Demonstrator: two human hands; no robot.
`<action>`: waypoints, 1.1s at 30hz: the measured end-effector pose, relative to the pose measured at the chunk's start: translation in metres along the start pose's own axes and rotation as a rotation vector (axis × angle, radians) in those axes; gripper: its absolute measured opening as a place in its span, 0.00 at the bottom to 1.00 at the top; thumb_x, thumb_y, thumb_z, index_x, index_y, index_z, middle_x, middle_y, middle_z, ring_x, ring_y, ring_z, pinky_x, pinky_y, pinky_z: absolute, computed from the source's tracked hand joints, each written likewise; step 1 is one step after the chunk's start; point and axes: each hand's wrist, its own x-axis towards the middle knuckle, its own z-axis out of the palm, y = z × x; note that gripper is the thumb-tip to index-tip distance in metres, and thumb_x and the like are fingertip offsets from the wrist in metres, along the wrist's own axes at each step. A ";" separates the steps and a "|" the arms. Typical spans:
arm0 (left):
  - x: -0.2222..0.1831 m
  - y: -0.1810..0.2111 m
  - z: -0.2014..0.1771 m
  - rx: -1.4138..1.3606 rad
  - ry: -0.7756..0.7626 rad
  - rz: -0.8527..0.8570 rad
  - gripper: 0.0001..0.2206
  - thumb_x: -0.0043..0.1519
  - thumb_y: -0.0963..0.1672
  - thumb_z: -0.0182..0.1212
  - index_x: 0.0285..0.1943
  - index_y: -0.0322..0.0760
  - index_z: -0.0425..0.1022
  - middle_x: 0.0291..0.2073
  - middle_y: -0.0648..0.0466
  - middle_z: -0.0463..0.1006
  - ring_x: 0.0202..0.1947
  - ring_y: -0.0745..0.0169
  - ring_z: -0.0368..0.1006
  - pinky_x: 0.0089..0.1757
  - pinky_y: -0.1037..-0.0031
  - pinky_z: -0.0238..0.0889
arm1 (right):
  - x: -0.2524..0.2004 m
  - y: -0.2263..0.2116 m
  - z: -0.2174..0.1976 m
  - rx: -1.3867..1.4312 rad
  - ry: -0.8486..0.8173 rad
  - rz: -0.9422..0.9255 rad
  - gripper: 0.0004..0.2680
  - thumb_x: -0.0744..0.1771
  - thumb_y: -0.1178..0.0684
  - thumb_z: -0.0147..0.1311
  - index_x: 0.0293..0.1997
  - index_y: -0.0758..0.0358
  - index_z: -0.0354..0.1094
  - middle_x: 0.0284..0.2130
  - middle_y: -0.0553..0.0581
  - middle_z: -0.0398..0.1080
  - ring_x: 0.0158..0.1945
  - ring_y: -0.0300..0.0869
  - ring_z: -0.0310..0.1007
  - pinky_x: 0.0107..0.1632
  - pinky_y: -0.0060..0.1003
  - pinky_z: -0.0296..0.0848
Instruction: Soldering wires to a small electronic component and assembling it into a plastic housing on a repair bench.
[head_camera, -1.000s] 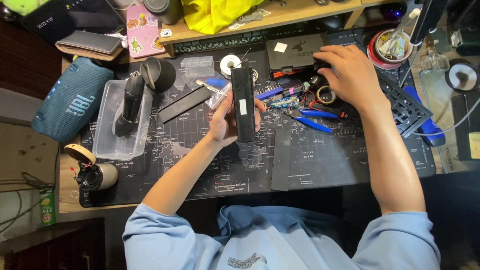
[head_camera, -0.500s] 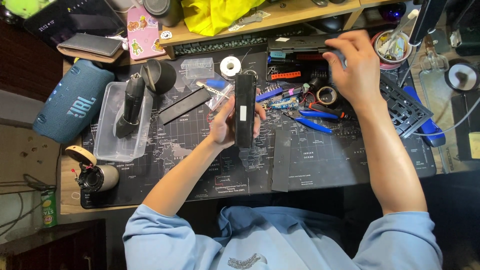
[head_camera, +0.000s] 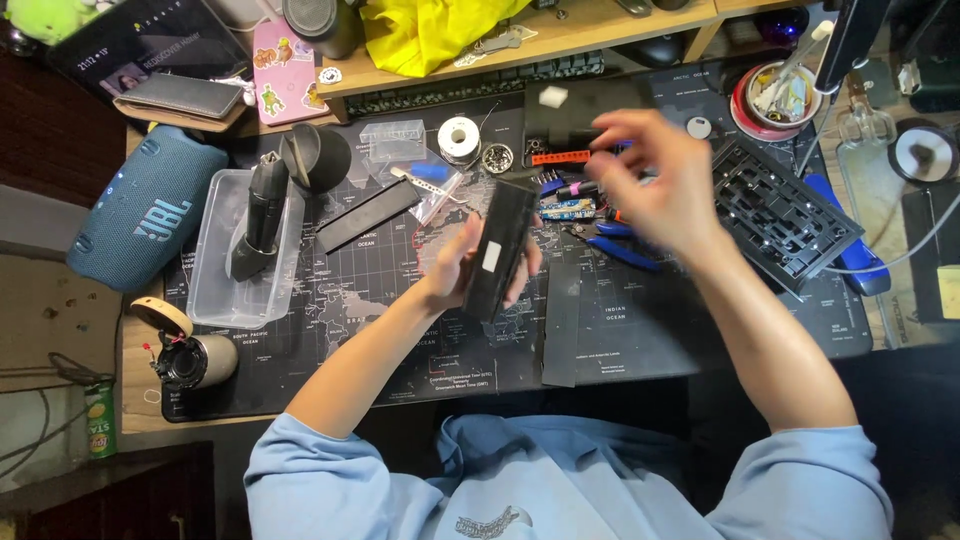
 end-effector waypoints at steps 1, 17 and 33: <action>0.001 -0.013 -0.004 -0.032 0.004 0.071 0.37 0.76 0.62 0.37 0.75 0.29 0.65 0.40 0.31 0.78 0.25 0.46 0.81 0.24 0.62 0.77 | -0.004 -0.008 0.006 0.188 -0.018 0.018 0.15 0.70 0.65 0.68 0.65 0.69 0.73 0.47 0.68 0.79 0.37 0.51 0.82 0.41 0.42 0.82; -0.006 -0.031 -0.013 -0.266 -0.048 -0.121 0.34 0.75 0.63 0.40 0.70 0.32 0.60 0.37 0.41 0.69 0.27 0.44 0.79 0.25 0.48 0.81 | -0.026 -0.010 0.040 0.532 -0.196 0.210 0.17 0.68 0.57 0.71 0.64 0.68 0.75 0.58 0.59 0.71 0.47 0.35 0.70 0.53 0.31 0.82; -0.010 -0.042 -0.027 -0.251 -0.012 -0.155 0.33 0.75 0.63 0.39 0.70 0.34 0.60 0.35 0.40 0.68 0.24 0.43 0.76 0.24 0.49 0.79 | -0.030 -0.001 0.045 0.673 -0.212 0.228 0.17 0.67 0.61 0.70 0.61 0.73 0.72 0.56 0.64 0.68 0.45 0.40 0.79 0.50 0.34 0.83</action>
